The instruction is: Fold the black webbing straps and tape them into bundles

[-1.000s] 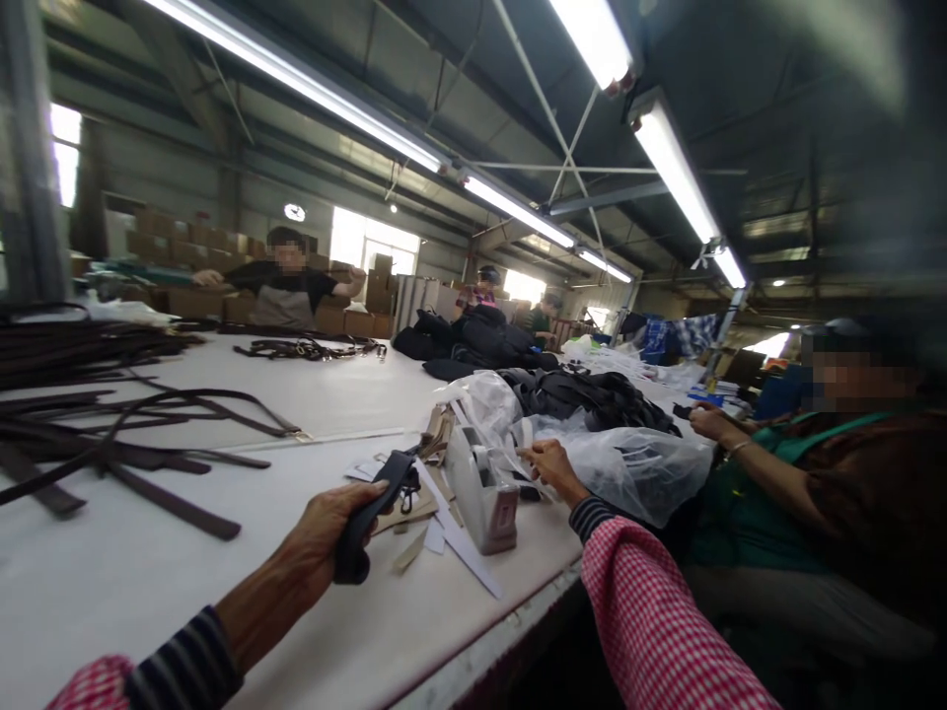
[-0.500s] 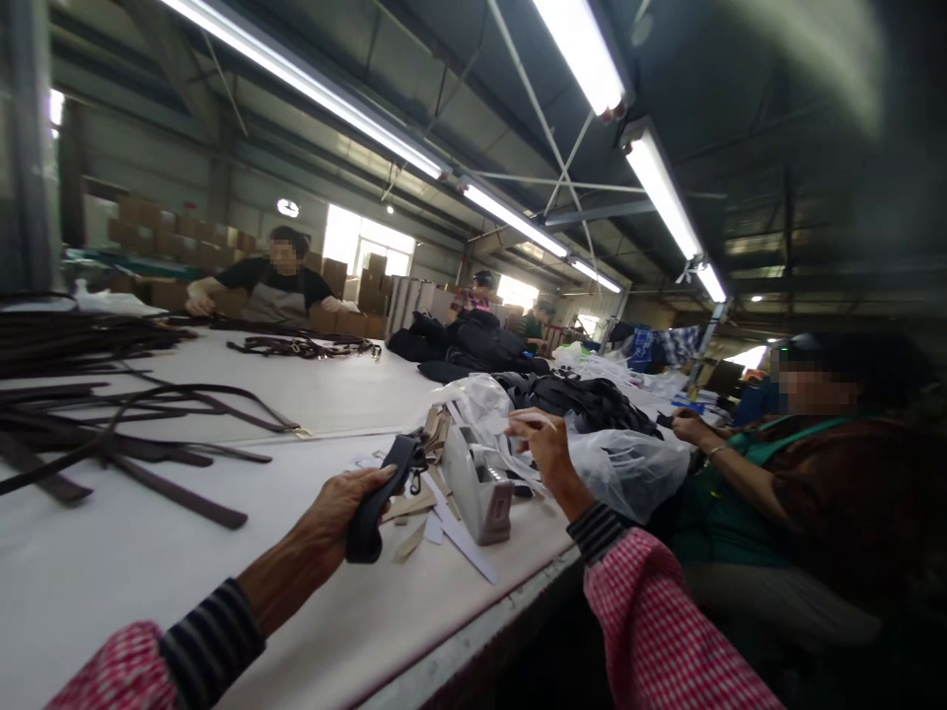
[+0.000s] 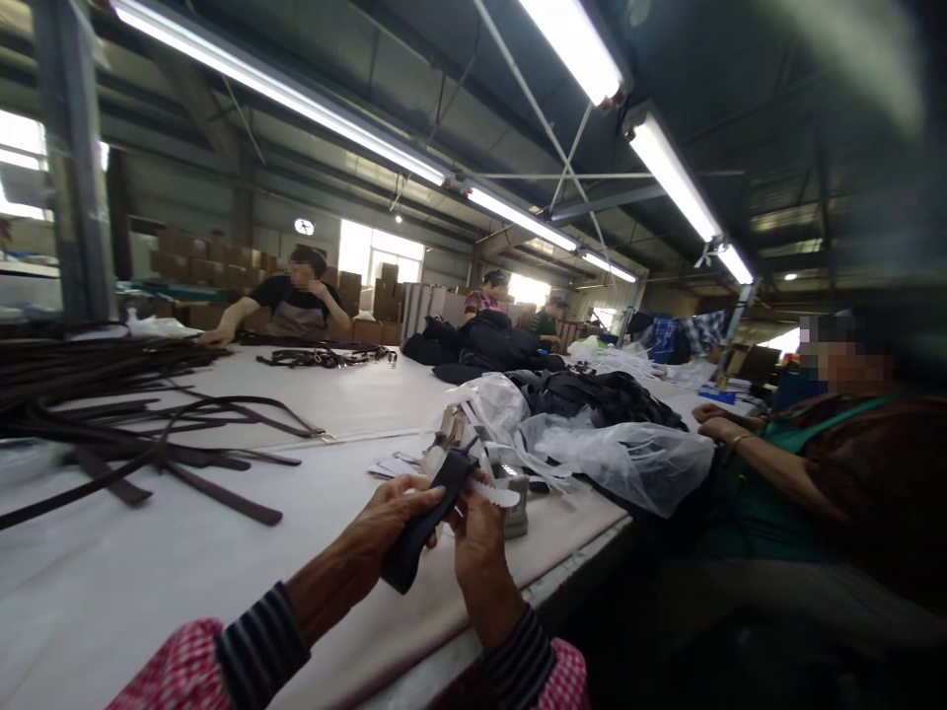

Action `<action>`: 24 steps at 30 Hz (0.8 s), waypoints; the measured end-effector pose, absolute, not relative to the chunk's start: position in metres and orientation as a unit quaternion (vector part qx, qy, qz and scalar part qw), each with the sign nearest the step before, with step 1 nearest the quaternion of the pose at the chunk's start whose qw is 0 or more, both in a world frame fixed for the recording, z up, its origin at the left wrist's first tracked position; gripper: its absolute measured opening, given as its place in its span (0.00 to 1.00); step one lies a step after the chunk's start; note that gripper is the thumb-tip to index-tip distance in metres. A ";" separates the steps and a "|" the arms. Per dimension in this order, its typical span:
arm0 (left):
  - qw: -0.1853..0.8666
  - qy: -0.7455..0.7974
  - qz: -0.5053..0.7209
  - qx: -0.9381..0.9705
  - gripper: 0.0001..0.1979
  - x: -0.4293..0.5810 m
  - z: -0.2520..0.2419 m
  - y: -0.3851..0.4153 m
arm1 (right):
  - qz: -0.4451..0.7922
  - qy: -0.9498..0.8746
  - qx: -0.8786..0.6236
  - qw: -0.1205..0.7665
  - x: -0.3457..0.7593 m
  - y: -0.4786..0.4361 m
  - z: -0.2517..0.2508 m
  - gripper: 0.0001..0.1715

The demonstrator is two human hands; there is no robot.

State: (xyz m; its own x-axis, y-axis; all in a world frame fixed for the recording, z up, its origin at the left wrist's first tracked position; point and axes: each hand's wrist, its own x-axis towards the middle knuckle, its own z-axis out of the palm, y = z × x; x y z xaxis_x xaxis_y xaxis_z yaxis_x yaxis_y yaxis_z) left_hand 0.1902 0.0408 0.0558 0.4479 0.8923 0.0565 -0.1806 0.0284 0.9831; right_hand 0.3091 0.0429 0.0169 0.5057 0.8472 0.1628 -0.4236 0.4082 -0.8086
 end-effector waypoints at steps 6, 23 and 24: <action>0.638 0.310 0.437 0.552 0.26 0.186 0.056 0.048 | 0.437 -0.277 -0.364 0.774 0.304 0.035 0.017 0.11; 0.652 0.254 0.413 0.583 0.22 0.177 0.058 0.055 | 0.281 -0.422 -0.391 0.768 0.316 0.021 0.017 0.08; 0.647 0.258 0.415 0.585 0.21 0.177 0.059 0.056 | 0.284 -0.429 -0.390 0.764 0.316 0.020 0.016 0.09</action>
State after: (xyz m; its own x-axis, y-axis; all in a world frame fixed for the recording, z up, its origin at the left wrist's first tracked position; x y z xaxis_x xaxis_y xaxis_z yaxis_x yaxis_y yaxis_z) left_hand 0.1765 0.0556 0.0592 0.5231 0.8386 0.1519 -0.2357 -0.0289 0.9714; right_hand 0.3160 0.0199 0.0164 0.4711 0.7684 0.4332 -0.0999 0.5344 -0.8393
